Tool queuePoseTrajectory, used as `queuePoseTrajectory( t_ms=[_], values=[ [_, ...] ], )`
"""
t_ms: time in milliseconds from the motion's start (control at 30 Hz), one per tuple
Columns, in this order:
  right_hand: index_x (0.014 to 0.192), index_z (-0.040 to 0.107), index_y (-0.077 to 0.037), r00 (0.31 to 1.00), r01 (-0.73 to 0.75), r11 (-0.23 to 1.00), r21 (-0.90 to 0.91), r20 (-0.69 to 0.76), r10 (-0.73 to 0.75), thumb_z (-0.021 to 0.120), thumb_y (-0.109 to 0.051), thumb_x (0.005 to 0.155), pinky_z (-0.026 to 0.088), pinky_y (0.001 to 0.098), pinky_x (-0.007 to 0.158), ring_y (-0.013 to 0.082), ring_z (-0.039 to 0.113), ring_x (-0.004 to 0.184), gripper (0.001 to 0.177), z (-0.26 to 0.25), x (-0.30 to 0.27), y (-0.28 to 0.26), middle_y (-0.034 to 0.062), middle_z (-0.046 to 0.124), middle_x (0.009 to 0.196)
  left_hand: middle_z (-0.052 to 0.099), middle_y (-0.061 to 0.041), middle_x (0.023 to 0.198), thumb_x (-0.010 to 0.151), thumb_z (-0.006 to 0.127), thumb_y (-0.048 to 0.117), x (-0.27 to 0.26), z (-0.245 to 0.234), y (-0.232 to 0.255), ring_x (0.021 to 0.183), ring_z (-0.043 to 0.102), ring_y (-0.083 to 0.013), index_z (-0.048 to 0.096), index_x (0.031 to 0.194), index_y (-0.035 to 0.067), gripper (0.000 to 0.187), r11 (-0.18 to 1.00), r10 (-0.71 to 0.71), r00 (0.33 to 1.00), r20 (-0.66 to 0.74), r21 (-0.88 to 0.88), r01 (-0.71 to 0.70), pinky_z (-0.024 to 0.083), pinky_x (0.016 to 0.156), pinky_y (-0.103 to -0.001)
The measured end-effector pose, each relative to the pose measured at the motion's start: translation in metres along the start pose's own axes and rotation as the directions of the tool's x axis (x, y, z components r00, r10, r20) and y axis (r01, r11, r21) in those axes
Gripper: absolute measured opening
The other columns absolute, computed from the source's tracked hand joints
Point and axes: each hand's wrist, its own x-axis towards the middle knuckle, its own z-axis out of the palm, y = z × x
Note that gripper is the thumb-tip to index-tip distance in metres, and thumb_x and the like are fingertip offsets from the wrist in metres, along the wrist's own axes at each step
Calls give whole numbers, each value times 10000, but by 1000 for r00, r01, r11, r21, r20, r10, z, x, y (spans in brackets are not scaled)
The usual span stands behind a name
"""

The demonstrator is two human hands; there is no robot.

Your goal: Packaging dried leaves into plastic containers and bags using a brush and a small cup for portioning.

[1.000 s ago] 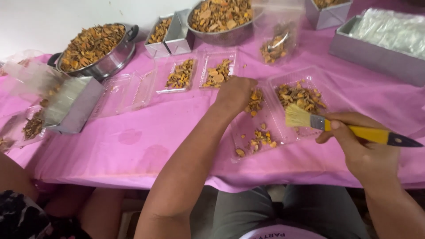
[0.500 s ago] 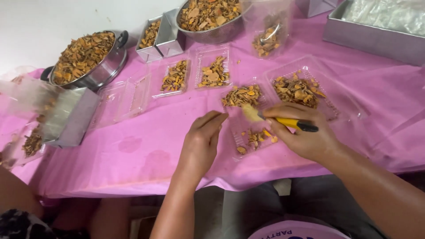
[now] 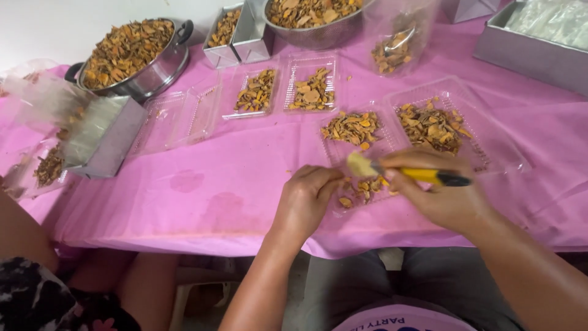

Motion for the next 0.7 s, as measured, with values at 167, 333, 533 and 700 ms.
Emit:
queuePoseTrajectory(
  t_ms=[167,333,533,700],
  values=[
    [1120,732,30,997,-64,992,-111,-52,59,697,-35,947,581,317,926,189,742,934,188,-32,-12,-19,93,767,839,743,-205,1013,894,593,-62,25,7,10,906,656,-373,707,1145,-42,277,997,43,978,205,55,-55,547,776,-429],
    [1128,724,37,996,-52,981,-188,-78,38,688,-27,959,583,356,981,216,727,970,184,-43,-27,-15,76,757,820,693,-171,877,851,497,-46,35,8,29,734,604,-379,712,1037,19,292,991,-83,839,537,133,14,470,667,-481],
    [1042,760,6,992,-19,976,-216,-129,-9,725,-9,935,571,336,1025,242,732,1093,114,-26,-42,4,140,762,1095,717,-182,1091,879,513,-50,37,11,39,1011,664,-382,661,1233,-14,386,992,-40,803,595,121,-41,518,807,-444],
    [1065,746,31,990,-22,986,-164,-143,-1,708,-10,942,585,342,970,261,731,1060,135,-24,-42,2,156,755,1041,678,-97,996,911,453,-93,36,23,34,892,569,-339,627,1069,84,295,978,-74,768,636,196,-68,482,685,-453]
  ],
)
